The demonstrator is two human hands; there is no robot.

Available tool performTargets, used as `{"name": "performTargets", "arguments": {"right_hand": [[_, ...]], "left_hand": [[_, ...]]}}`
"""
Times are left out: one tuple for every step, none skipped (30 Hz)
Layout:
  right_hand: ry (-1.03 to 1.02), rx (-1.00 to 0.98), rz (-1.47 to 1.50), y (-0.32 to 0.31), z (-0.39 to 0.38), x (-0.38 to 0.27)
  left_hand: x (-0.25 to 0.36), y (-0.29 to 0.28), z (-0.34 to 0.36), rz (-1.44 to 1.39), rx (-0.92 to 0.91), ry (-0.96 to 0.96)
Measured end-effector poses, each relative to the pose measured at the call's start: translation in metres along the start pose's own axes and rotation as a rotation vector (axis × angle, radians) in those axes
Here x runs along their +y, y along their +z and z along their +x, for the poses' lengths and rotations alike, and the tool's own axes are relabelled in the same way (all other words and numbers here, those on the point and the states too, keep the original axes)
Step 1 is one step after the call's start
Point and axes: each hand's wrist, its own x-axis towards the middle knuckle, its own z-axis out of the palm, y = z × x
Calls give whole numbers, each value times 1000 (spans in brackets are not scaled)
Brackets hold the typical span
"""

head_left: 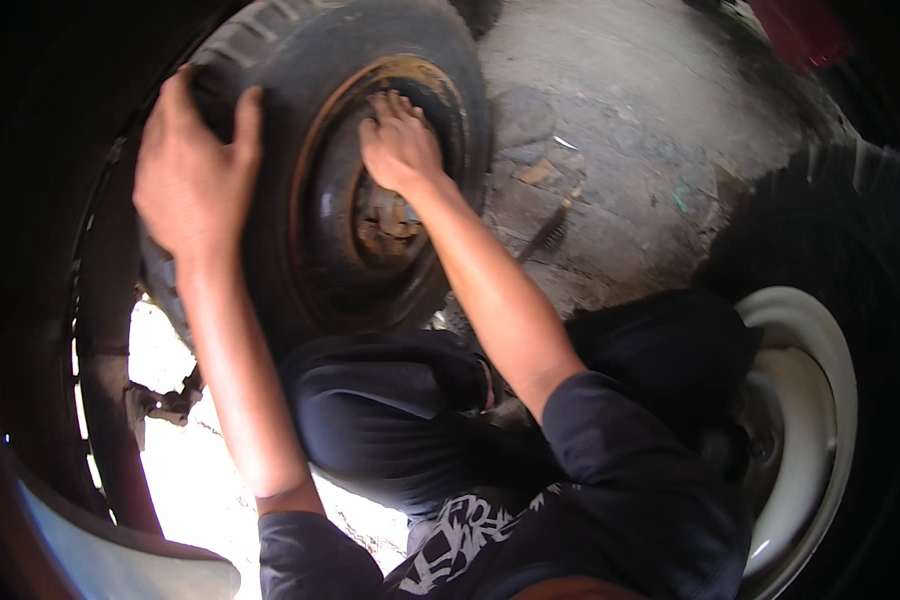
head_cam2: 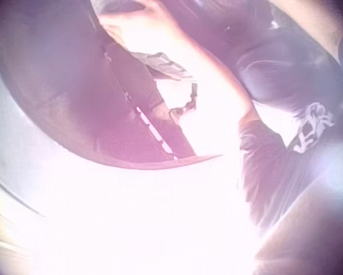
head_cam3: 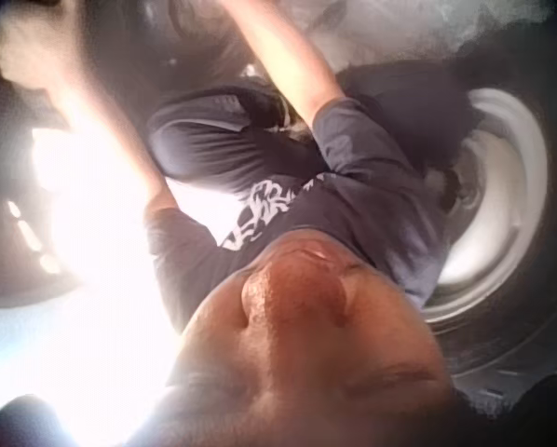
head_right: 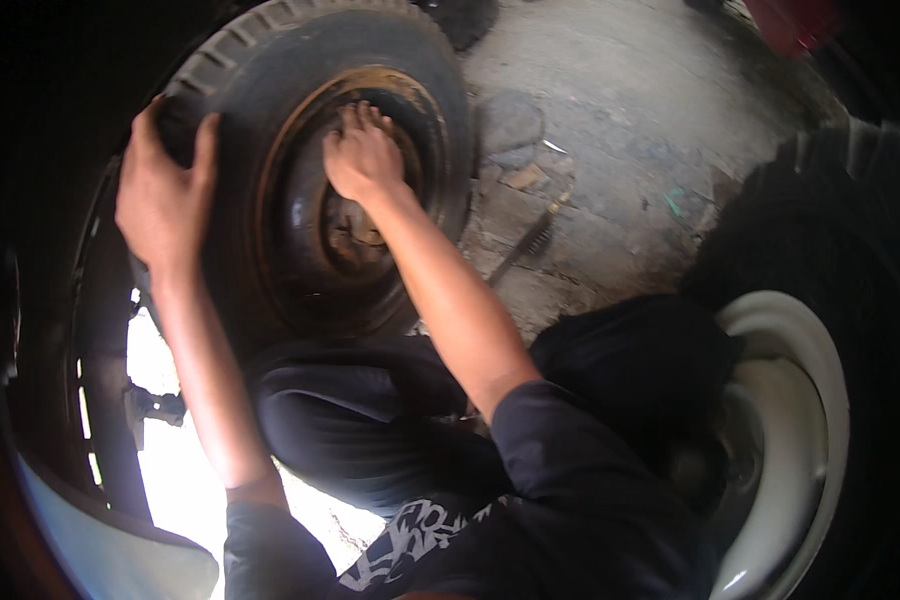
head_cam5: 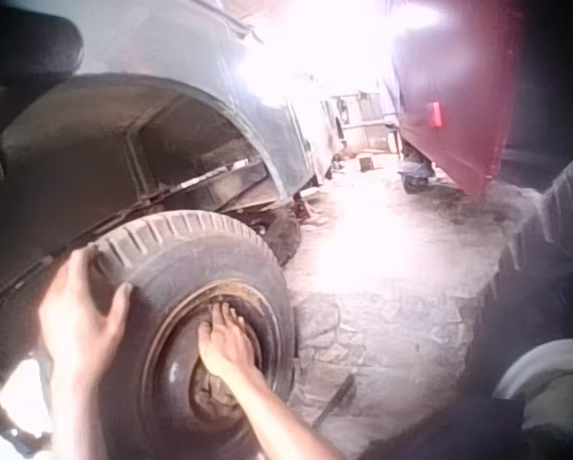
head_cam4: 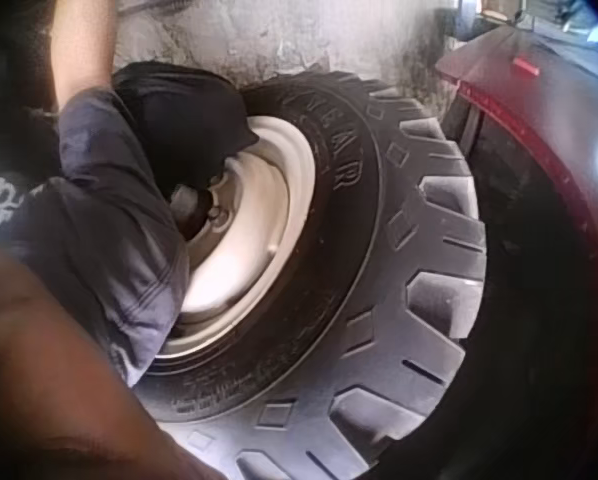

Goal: The person sits on the ground and works on a vehicle wheel, using a small tool to scrape and clean the hub area. They repeatedly wipe the wheel surface with their hands and adjust components around the axle.

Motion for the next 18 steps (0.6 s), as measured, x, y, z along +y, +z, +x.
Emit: {"name": "performTargets", "arguments": {"right_hand": [[-34, 45, 18, 1, -8, 1], [-131, 60, 22, 1, -23, -3], [-230, 71, 32, 3, -41, -9], [-309, 84, 39, 7, -58, -11], [-341, 165, 71, 15, -63, -15], [-331, 173, 32, 20, -59, -14], [-313, 183, -11, 23, -48, -8], [-308, 195, -56, 23, -33, -4], [-218, 169, -40, 23, -20, 2], [-160, 161, 16, 14, -10, 4], [-155, 195, 21, 18, -11, 6], [-150, 229, 25, 21, -17, 5], [-193, 215, 34, 21, -26, 1], [-234, 199, 39, 19, -42, -3], [-328, 150, 39, 14, -58, -8], [-326, 169, 71, 18, -66, -12], [-330, 216, 62, 23, -64, -14], [-333, 263, 53, 27, -58, -12]], "left_hand": [[1, 2, 0, -18, -2, 2], [3, 3, 0, -42, -5, 3], [4, -1, 0, -53, -62, -32], [0, 1, -1, -87, 11, 126], [-2, 2, -2, -60, 18, 149], [-4, 3, -2, -34, 25, 173], [-3, 4, -3, -34, 19, 186], [-3, 4, -3, -30, 23, 195], [-4, 3, -4, -26, 27, 200], [-3, 4, -3, -29, 26, 192], [-2, 4, -4, -33, 25, 186], [-1, 4, -3, -38, 25, 179], [0, 5, -3, -37, 14, 155], [0, 5, -1, -46, 15, 146], [-1, 5, -2, -50, 8, 134], [-1, 3, -3, -61, -6, 129], [0, 2, -3, -59, -2, 134], [1, 1, -2, -57, 3, 140]]}}
